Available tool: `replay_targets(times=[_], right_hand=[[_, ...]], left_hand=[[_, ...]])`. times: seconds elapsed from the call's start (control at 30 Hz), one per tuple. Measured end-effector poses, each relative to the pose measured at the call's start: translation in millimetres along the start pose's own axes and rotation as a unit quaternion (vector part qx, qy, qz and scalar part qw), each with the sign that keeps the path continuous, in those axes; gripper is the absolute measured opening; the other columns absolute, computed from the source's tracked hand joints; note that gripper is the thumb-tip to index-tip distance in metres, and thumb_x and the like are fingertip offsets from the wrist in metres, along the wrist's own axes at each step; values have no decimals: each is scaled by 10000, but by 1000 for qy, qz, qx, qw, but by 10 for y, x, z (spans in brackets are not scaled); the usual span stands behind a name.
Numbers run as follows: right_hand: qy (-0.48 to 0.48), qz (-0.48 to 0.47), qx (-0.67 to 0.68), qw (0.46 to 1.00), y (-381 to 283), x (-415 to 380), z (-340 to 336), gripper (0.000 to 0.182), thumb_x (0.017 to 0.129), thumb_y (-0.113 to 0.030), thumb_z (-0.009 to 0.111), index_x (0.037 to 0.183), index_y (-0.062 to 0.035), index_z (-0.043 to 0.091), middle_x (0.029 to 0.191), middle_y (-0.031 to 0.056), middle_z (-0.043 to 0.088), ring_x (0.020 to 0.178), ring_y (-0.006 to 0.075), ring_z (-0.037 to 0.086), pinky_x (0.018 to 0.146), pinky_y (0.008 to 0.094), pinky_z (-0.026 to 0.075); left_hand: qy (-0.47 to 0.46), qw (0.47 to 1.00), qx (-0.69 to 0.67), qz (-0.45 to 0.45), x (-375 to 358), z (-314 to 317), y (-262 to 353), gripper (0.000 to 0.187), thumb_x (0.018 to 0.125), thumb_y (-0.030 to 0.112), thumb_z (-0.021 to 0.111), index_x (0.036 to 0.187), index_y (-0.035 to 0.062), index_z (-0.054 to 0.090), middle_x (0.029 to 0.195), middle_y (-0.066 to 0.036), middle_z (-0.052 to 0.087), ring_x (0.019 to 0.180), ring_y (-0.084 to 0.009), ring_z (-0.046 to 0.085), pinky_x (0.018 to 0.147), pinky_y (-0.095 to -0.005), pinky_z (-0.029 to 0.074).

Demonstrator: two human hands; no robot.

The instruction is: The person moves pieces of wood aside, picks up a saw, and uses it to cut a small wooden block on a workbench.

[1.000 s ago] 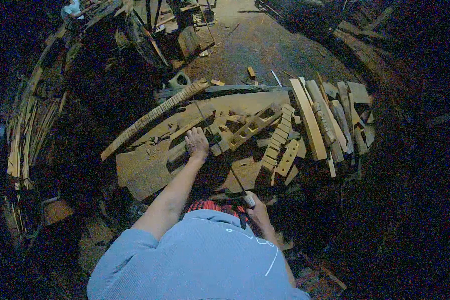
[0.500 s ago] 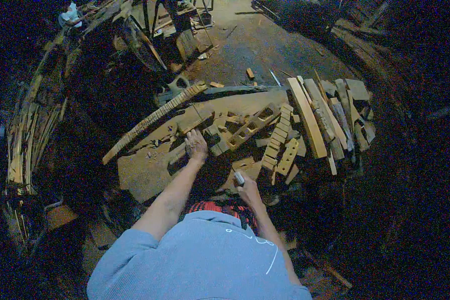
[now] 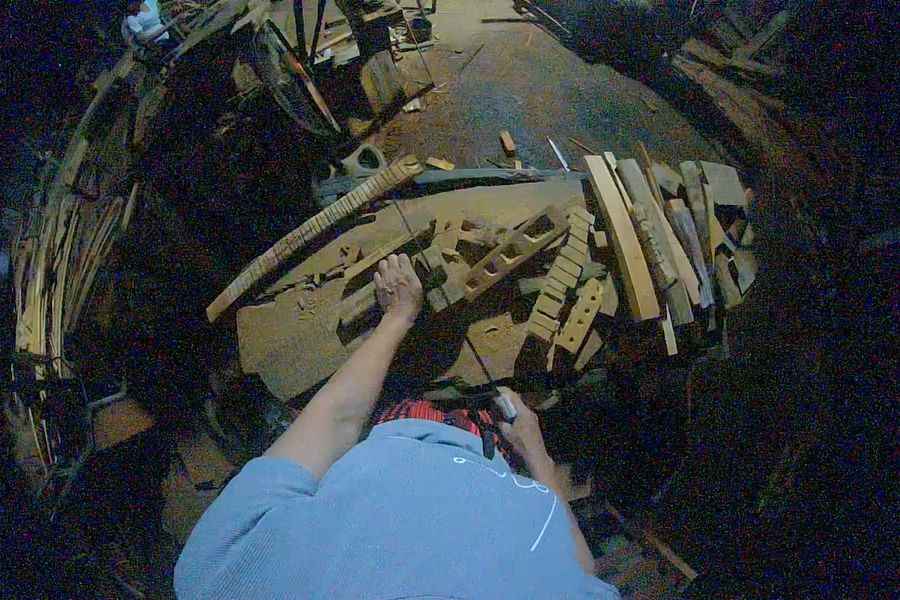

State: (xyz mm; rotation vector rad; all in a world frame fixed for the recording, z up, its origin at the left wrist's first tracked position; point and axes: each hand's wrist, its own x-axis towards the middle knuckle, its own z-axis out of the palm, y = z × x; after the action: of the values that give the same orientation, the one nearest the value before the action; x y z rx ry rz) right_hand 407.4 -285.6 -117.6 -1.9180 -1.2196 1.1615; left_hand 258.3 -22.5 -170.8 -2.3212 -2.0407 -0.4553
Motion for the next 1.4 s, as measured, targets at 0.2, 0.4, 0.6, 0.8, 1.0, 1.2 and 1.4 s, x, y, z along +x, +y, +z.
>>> replay_targets(times=[0.2,0.4,0.6,0.8,1.0,1.2,1.4], right_hand=[[-11,48,-9,999,76,-7,-1,532,627,6,555,1125,-138,437,1001,156,545,930,259,538,766,310,416],[16,-24,-20,999,-232,658,177,470,664,-69,549,1118,-128,441,953,180,552,916,297,542,745,324,421],[33,-87,-10,996,-320,807,183,386,717,-164,548,1089,-115,459,870,205,566,873,298,561,697,332,427],[-10,39,7,999,9,432,160,553,613,-44,542,1142,-160,433,954,150,559,899,278,548,761,305,414],[4,13,16,1000,25,-71,36,501,644,-29,530,1128,-114,436,949,156,551,885,245,544,749,293,409],[-10,21,8,1000,202,54,54,551,601,5,513,1130,-126,437,971,153,551,895,257,542,766,302,413],[35,-54,-41,997,54,655,214,457,694,-127,591,1127,-120,444,904,162,566,825,237,566,714,303,426]], left_hand=[[5,1000,-5,7,-1,41,-11,101,769,126,402,781,57,475,800,-95,467,820,-248,452,691,-369,369],[140,986,68,56,-86,402,-121,109,767,119,404,768,63,497,806,-90,468,817,-239,446,691,-350,364],[72,997,38,4,-37,183,-43,122,767,115,404,786,54,508,818,-93,469,824,-237,443,693,-352,364],[20,1000,10,-6,3,136,-21,116,760,105,404,784,47,501,814,-102,465,823,-250,444,694,-364,364],[28,1000,-1,6,6,86,-6,97,752,120,408,746,55,480,797,-102,461,819,-251,447,684,-364,365],[46,999,-1,16,-3,122,-26,121,753,134,405,757,52,494,786,-95,462,813,-243,447,677,-357,363],[35,999,30,29,-29,120,-51,165,765,143,397,774,44,529,812,-96,474,833,-239,436,692,-351,356]])
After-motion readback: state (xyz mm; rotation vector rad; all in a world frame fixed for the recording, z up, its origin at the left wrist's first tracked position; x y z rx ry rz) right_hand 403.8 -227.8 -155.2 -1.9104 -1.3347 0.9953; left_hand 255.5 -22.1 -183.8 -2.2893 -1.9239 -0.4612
